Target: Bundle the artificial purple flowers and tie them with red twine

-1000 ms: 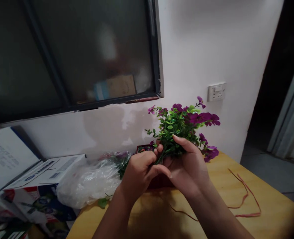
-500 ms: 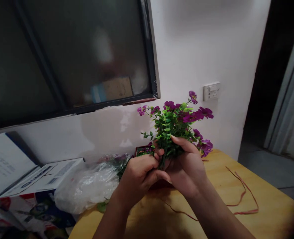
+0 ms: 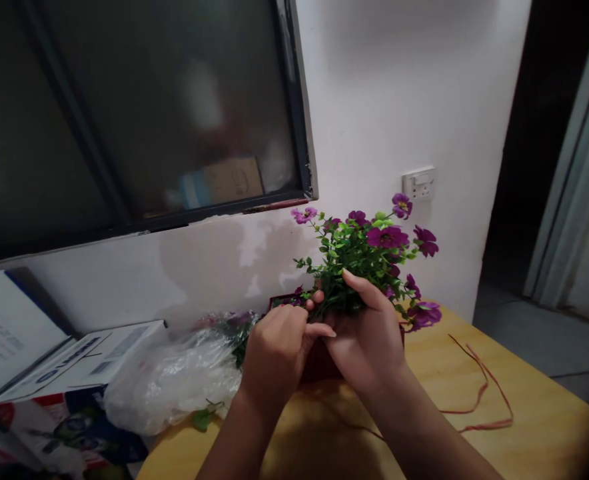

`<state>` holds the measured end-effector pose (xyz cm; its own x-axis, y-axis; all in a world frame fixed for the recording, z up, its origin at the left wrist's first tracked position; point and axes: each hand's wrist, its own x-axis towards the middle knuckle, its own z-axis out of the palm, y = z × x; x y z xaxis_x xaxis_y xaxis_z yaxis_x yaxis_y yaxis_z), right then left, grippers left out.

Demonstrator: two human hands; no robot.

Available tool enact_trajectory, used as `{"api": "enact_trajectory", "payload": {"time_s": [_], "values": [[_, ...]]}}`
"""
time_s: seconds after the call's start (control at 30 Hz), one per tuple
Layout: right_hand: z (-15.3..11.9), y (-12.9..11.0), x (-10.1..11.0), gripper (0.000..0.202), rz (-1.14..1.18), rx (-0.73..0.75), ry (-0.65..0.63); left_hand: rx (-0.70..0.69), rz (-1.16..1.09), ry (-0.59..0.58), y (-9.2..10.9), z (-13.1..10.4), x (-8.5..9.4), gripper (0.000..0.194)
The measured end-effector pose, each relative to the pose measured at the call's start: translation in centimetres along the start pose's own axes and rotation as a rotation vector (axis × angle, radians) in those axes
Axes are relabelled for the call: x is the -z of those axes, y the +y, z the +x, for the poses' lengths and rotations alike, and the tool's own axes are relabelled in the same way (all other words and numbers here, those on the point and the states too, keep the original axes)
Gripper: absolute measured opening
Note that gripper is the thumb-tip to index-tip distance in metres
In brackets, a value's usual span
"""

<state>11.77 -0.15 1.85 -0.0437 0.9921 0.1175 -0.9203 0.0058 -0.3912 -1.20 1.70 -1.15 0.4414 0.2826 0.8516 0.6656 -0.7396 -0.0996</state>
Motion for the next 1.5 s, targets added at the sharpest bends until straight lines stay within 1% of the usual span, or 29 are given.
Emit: {"api": "enact_trajectory", "payload": {"time_s": [0.13,0.23,0.37,0.5,0.57,0.63,0.7,0.77,0.83,0.97,1.03,1.1,1.2,1.3,1.4,1.5], "values": [[0.3,0.4,0.2,0.014,0.02,0.118,0.052,0.163,-0.022,-0.049,0.4,-0.1,-0.4,0.025],[0.3,0.8,0.2,0.013,0.001,0.19,0.037,0.264,-0.003,-0.097,1.0,0.0,-0.5,0.027],[0.2,1.3,0.2,0.011,0.004,0.201,-0.006,0.383,-0.052,-0.157,1.3,0.3,-0.3,0.026],[0.4,1.6,0.1,0.006,0.038,0.206,0.004,0.535,-0.179,-0.244,1.5,0.6,0.0,0.026],[0.5,1.7,0.2,0.006,0.025,0.218,0.012,0.592,-0.248,-0.246,1.6,0.8,0.2,0.026],[0.6,1.7,0.3,0.008,0.01,0.225,0.012,0.613,-0.302,-0.23,1.7,1.0,0.5,0.027],[0.6,1.5,0.4,0.01,-0.007,0.227,0.002,0.583,-0.353,-0.223,1.8,1.0,0.8,0.029],[0.6,1.0,0.5,0.012,-0.03,0.207,-0.005,0.507,-0.381,-0.213,1.7,0.9,1.0,0.031],[0.6,0.5,0.5,0.014,-0.067,0.167,-0.009,0.393,-0.361,-0.187,1.5,0.7,1.0,0.031],[0.5,-1.0,0.4,0.016,-0.158,0.114,-0.029,0.118,-0.227,-0.152,0.9,0.2,1.0,0.027],[0.5,-1.7,0.4,0.018,-0.215,0.043,-0.072,0.008,-0.179,-0.157,0.6,0.1,1.2,0.025],[0.7,-2.4,0.6,0.021,-0.241,-0.052,-0.124,-0.062,-0.147,-0.167,0.2,0.2,1.3,0.024],[1.0,-3.0,1.0,0.024,-0.233,-0.158,-0.186,-0.081,-0.148,-0.145,-0.4,0.3,1.5,0.019],[1.2,-3.1,1.1,0.022,-0.216,-0.17,-0.193,-0.059,-0.168,-0.087,-0.6,0.3,1.5,0.011],[1.1,-3.0,1.0,0.02,-0.197,-0.175,-0.203,-0.085,-0.171,-0.06,-0.5,0.3,1.5,0.01],[1.0,-2.7,0.8,0.019,-0.161,-0.221,-0.241,-0.088,-0.187,-0.05,-0.2,0.3,1.6,0.015]]}}
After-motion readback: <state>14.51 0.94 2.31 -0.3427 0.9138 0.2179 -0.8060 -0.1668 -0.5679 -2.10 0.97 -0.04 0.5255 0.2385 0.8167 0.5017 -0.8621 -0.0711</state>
